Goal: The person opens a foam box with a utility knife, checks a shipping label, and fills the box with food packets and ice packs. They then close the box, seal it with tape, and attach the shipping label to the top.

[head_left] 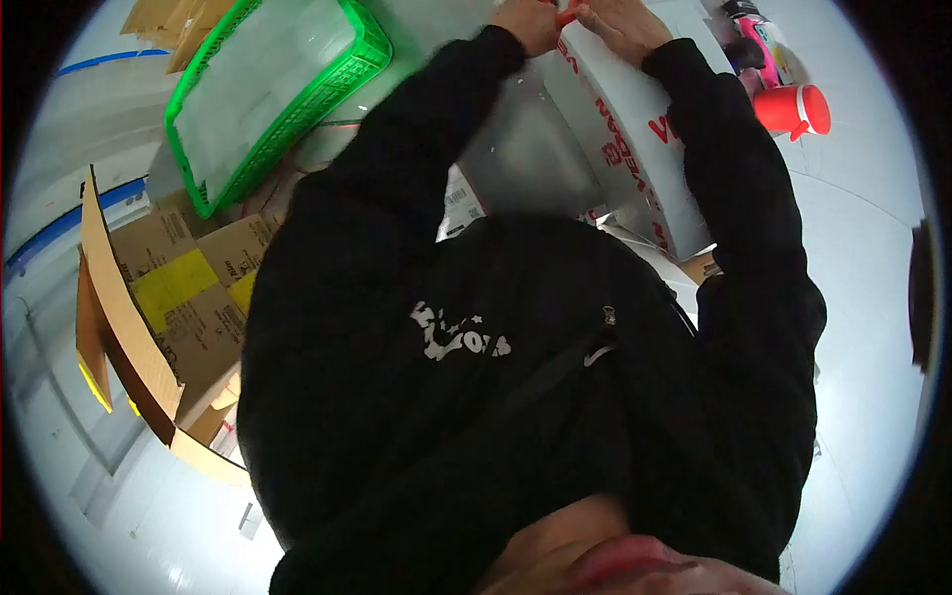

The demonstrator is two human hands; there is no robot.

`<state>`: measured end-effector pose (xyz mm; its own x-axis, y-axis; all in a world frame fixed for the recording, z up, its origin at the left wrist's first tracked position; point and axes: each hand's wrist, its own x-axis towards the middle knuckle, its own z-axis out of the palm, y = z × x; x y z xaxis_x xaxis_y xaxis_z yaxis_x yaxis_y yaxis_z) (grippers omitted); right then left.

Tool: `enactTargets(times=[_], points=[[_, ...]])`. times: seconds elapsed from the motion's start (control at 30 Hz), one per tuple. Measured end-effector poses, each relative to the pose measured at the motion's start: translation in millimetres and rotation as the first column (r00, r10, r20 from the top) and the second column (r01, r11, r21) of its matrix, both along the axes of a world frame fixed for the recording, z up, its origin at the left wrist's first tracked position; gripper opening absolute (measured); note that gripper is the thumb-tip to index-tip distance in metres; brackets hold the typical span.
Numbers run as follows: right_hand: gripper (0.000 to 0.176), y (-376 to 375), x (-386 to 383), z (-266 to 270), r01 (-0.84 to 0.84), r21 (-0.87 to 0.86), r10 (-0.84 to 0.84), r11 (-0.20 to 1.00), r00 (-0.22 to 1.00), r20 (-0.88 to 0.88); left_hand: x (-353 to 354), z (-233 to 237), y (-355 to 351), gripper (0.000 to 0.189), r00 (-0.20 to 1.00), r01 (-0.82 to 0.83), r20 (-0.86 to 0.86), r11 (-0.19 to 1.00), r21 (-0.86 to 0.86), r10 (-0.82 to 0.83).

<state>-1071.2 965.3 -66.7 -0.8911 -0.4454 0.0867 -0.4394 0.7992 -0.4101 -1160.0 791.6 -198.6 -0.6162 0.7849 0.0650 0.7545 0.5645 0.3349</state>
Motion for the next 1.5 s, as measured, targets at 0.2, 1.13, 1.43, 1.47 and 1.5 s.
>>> enactTargets(times=[0.2,1.13,1.43,1.47,1.5], points=[[0.088,14,59,42,0.242,-0.02,-0.241,0.97,0.953,-0.185,19,-79,-9,0.059,0.959,-0.281,-0.011,0.943,-0.177,0.284],[0.066,209,123,0,0.471,-0.534,-0.33,0.702,0.88,0.342,285,-94,-215,0.069,-0.066,-0.921,0.329,0.068,-0.382,0.942],[0.058,145,188,84,0.208,-0.774,-0.351,0.598,0.936,-0.019,280,-81,-192,0.084,-0.128,-0.91,0.015,-0.112,-0.4,0.992],[0.052,141,190,83,0.215,-0.776,-0.373,0.593,0.927,-0.029,281,-80,-201,0.075,-0.062,-0.955,0.154,-0.014,-0.297,0.986],[0.052,135,197,85,0.225,-0.773,-0.381,0.594,0.924,-0.023,282,-77,-206,0.066,0.018,-0.981,0.285,0.072,-0.178,0.958]])
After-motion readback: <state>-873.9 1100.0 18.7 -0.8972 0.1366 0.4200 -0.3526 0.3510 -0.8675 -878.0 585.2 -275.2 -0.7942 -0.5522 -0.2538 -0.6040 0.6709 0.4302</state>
